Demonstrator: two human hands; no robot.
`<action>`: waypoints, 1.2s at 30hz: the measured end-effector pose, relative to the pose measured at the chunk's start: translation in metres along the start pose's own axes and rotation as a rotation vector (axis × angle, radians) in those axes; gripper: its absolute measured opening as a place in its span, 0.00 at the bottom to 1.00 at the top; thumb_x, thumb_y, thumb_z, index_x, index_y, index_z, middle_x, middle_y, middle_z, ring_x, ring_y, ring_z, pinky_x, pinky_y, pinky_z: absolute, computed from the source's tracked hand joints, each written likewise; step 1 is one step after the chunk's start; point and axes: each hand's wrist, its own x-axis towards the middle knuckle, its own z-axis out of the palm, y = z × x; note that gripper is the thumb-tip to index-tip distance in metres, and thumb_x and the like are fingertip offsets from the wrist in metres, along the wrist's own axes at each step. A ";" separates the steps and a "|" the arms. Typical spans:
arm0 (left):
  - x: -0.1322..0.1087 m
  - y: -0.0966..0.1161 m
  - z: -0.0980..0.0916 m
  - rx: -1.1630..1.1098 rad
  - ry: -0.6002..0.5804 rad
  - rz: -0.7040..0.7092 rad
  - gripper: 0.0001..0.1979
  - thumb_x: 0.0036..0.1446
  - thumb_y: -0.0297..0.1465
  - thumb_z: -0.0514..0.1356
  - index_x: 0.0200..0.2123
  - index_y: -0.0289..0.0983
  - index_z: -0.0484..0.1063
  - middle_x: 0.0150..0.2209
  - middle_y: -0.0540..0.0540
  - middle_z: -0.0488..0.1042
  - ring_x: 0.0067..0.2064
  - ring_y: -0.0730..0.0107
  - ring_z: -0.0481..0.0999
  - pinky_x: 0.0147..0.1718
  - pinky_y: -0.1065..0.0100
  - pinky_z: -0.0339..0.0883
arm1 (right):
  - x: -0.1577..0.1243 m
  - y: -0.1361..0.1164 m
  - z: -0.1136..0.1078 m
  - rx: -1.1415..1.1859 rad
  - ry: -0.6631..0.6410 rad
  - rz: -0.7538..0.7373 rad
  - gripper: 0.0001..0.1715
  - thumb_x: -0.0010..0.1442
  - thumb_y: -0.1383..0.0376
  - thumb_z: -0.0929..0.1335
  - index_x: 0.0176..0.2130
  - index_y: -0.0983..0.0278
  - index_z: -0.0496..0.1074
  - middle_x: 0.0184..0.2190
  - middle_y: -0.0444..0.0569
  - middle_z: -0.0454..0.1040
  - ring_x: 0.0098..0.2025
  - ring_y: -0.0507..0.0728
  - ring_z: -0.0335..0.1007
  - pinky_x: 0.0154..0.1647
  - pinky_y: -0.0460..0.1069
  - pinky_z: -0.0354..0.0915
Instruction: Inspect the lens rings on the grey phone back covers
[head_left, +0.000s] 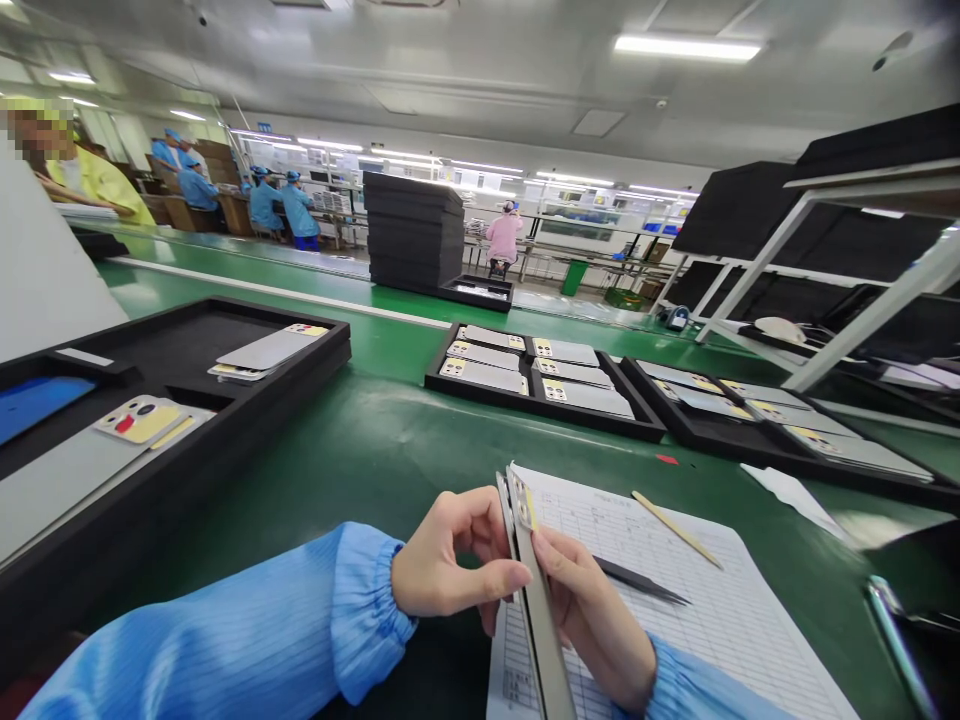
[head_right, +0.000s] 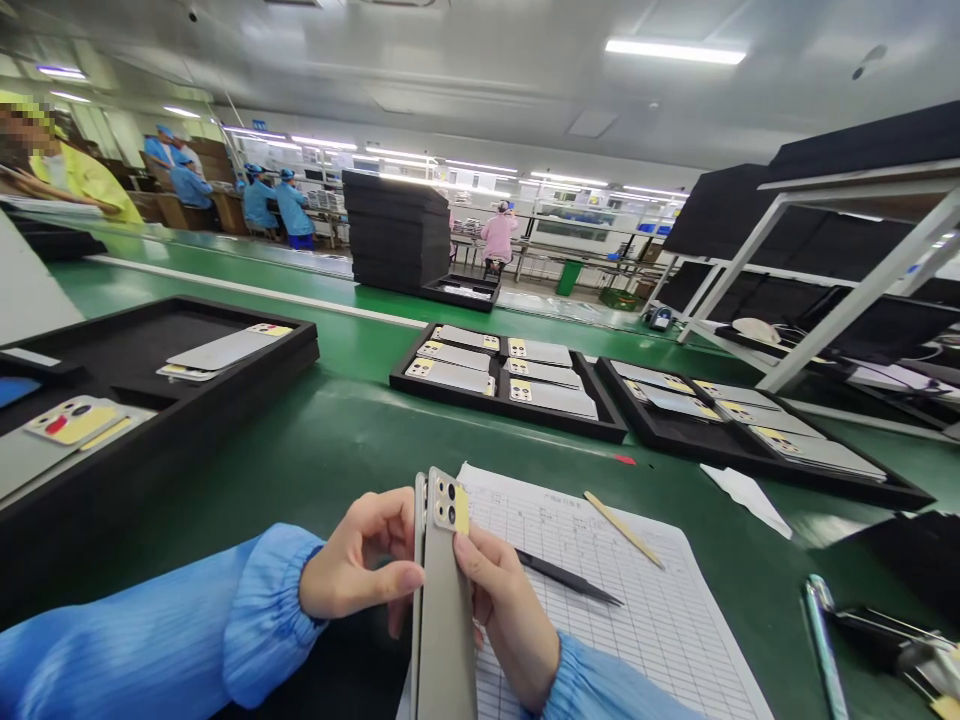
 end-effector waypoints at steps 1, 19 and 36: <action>0.000 0.000 0.000 -0.003 -0.006 -0.010 0.12 0.48 0.32 0.61 0.29 0.33 0.60 0.24 0.46 0.72 0.20 0.75 0.73 0.14 0.78 0.66 | 0.000 0.000 0.000 0.033 -0.007 0.011 0.20 0.62 0.57 0.57 0.32 0.70 0.67 0.21 0.54 0.74 0.15 0.46 0.59 0.11 0.40 0.43; 0.002 0.008 0.005 0.193 0.079 -0.077 0.16 0.53 0.39 0.54 0.37 0.31 0.70 0.31 0.45 0.71 0.31 0.73 0.67 0.29 0.74 0.63 | -0.011 0.003 0.000 -0.164 0.316 -0.341 0.19 0.50 0.59 0.69 0.43 0.63 0.70 0.35 0.51 0.75 0.35 0.59 0.71 0.36 0.51 0.66; 0.001 0.003 0.010 -0.010 0.115 -0.175 0.18 0.48 0.42 0.57 0.29 0.32 0.73 0.25 0.47 0.70 0.25 0.76 0.64 0.23 0.76 0.58 | -0.021 0.023 -0.004 -0.532 0.521 -0.366 0.22 0.46 0.51 0.69 0.36 0.64 0.74 0.25 0.50 0.68 0.29 0.59 0.65 0.33 0.55 0.63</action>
